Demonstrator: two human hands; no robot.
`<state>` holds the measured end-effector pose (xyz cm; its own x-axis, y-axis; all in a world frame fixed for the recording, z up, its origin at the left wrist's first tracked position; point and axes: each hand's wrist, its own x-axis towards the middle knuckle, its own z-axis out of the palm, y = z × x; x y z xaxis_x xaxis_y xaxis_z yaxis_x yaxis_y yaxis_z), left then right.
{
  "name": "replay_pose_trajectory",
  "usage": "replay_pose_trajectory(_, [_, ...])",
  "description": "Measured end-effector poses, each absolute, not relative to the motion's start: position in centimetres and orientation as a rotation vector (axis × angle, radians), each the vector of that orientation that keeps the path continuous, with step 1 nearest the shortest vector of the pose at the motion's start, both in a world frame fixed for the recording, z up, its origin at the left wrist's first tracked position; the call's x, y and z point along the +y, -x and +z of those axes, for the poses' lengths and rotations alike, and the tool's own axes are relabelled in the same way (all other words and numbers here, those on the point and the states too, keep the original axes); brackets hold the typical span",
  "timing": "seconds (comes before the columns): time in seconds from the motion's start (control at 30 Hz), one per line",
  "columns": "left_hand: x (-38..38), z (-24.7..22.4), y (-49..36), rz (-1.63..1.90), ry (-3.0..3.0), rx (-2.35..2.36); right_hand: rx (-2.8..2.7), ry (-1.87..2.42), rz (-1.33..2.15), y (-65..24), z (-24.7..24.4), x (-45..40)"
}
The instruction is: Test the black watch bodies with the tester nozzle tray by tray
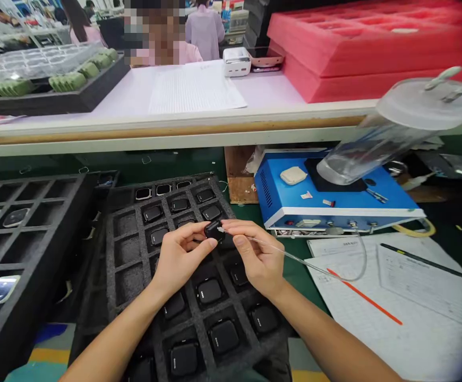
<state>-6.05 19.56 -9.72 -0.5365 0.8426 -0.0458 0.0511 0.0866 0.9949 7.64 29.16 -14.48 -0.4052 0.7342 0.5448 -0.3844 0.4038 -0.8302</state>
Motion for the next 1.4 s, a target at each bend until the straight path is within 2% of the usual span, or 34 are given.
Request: replay_pose_trajectory(1.4, [19.67,-10.14,6.10,1.502,-1.120,1.847,-1.557,0.306,1.298,-7.60,-14.68,29.05])
